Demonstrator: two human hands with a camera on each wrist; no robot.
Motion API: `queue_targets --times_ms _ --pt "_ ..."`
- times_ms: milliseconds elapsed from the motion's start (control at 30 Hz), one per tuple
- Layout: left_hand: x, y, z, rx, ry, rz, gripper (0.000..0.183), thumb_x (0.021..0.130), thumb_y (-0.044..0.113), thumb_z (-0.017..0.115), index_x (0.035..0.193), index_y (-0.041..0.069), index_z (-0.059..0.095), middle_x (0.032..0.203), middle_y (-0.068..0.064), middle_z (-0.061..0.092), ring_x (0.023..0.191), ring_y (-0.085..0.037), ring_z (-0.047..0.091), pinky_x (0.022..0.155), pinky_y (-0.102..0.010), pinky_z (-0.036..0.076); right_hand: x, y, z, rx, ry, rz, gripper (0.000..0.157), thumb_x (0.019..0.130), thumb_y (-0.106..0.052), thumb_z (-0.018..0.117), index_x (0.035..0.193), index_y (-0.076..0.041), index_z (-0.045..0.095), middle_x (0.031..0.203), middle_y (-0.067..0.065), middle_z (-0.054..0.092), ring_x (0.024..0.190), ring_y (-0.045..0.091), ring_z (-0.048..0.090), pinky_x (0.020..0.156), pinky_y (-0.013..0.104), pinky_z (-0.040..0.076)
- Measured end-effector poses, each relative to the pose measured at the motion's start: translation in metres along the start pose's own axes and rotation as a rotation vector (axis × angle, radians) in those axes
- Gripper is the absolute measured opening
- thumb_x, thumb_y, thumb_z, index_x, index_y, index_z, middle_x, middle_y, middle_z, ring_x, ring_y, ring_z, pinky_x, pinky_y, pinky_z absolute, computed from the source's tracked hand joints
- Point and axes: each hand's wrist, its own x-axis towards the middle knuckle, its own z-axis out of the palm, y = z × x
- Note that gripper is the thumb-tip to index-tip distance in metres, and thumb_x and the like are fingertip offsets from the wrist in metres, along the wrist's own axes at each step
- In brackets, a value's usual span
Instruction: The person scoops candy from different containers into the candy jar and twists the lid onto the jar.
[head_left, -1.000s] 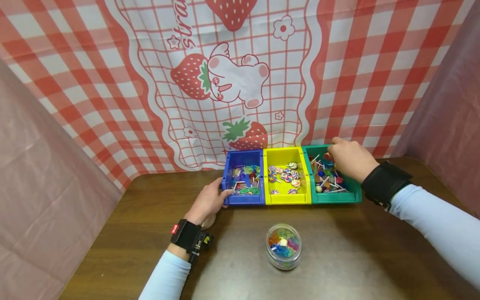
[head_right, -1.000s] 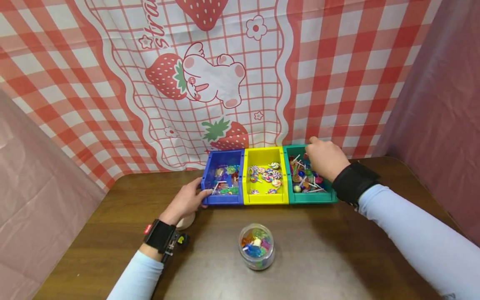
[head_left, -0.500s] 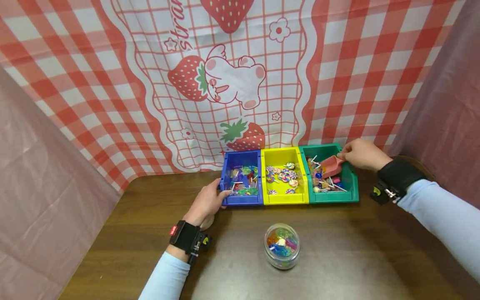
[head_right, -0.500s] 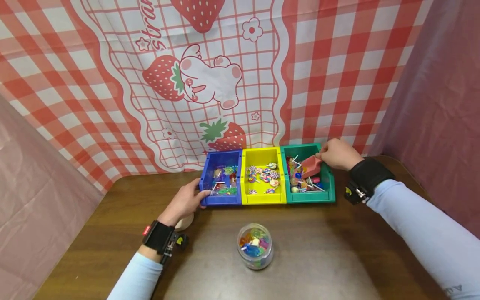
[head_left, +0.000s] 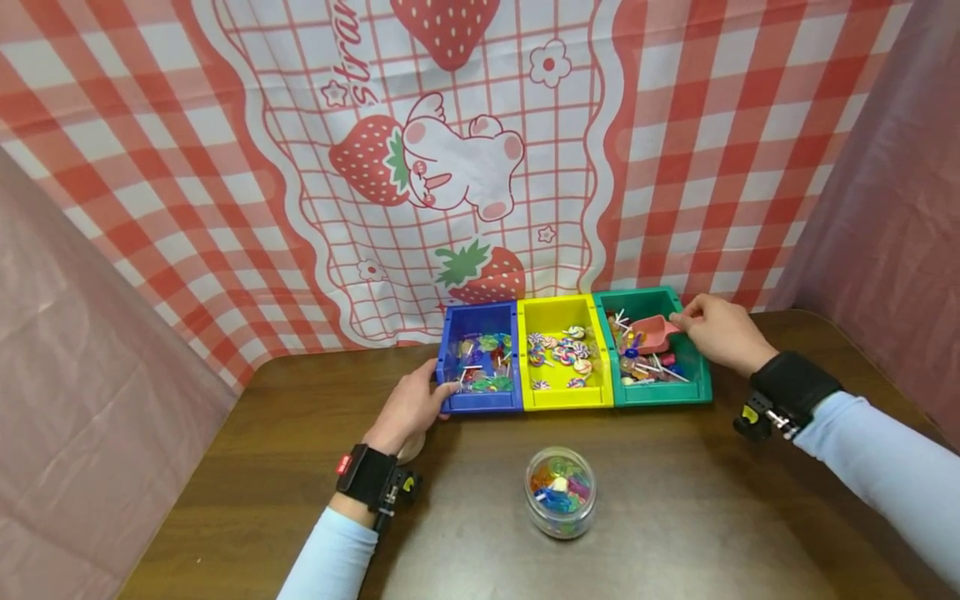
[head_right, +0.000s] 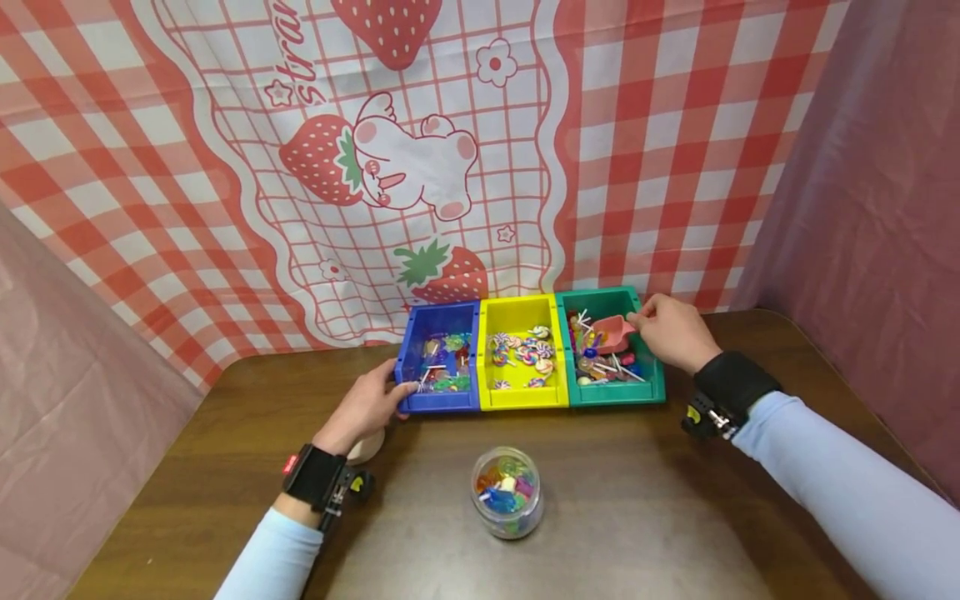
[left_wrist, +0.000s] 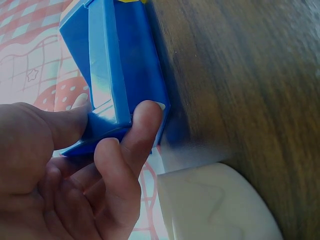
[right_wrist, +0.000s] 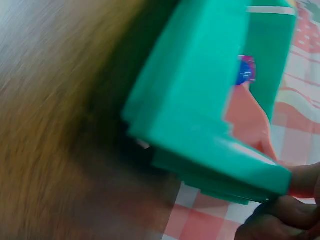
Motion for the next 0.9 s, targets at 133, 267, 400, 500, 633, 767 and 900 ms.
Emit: queue_targets --times_ms 133,267,400,500,633,767,900 --pt "-0.001 0.000 0.000 0.003 0.006 0.009 0.053 0.091 0.039 0.053 0.138 0.017 0.041 0.103 -0.005 0.058 0.063 -0.012 0.059 0.075 -0.034 0.043 -0.001 0.001 -0.002 0.064 -0.042 0.030 0.049 0.096 -0.043 0.041 0.105 0.005 0.050 0.092 0.016 0.051 0.078 0.028 0.045 0.060 0.036 0.039" --pt "-0.001 0.000 0.000 -0.007 0.004 0.007 0.054 0.092 0.038 0.053 0.140 0.017 0.039 0.105 -0.005 0.057 0.065 -0.012 0.059 0.073 -0.032 0.044 -0.002 0.002 -0.004 0.105 -0.076 0.047 0.051 0.096 -0.044 0.041 0.107 0.005 0.050 0.098 0.018 0.050 0.084 0.029 0.044 0.064 0.036 0.040" --pt "0.000 0.002 0.001 -0.026 -0.009 -0.013 0.055 0.092 0.038 0.053 0.140 0.017 0.038 0.107 -0.005 0.056 0.067 -0.013 0.059 0.070 -0.032 0.045 -0.005 0.001 -0.003 0.114 -0.093 0.062 0.052 0.096 -0.046 0.040 0.108 0.004 0.049 0.098 0.017 0.049 0.084 0.029 0.043 0.064 0.036 0.040" --pt "-0.001 0.001 0.000 -0.030 -0.009 -0.016 0.054 0.092 0.038 0.053 0.140 0.017 0.039 0.106 -0.005 0.056 0.066 -0.012 0.059 0.070 -0.032 0.045 -0.007 0.000 -0.003 0.132 -0.103 0.076 0.052 0.096 -0.044 0.039 0.110 0.005 0.048 0.099 0.019 0.049 0.086 0.030 0.043 0.065 0.036 0.040" --pt "0.000 0.000 0.001 -0.008 0.003 0.007 0.053 0.092 0.037 0.053 0.139 0.016 0.040 0.105 -0.006 0.058 0.063 -0.012 0.058 0.073 -0.033 0.044 -0.009 0.003 -0.004 0.174 -0.123 0.098 0.056 0.097 -0.045 0.036 0.114 0.007 0.046 0.104 0.021 0.047 0.090 0.032 0.041 0.070 0.038 0.039" --pt "0.001 -0.001 0.001 -0.005 0.006 0.011 0.053 0.092 0.038 0.053 0.139 0.017 0.040 0.105 -0.006 0.058 0.063 -0.012 0.059 0.074 -0.033 0.043 -0.011 0.007 -0.006 0.232 -0.149 0.122 0.064 0.096 -0.051 0.034 0.118 0.009 0.044 0.110 0.022 0.045 0.095 0.034 0.040 0.074 0.040 0.040" --pt "0.000 0.000 0.000 -0.022 -0.009 -0.004 0.053 0.092 0.039 0.053 0.139 0.017 0.040 0.102 -0.005 0.058 0.064 -0.013 0.059 0.073 -0.034 0.044 -0.014 0.012 -0.009 0.309 -0.180 0.154 0.070 0.094 -0.055 0.033 0.122 0.009 0.040 0.114 0.024 0.042 0.099 0.036 0.040 0.081 0.045 0.042"
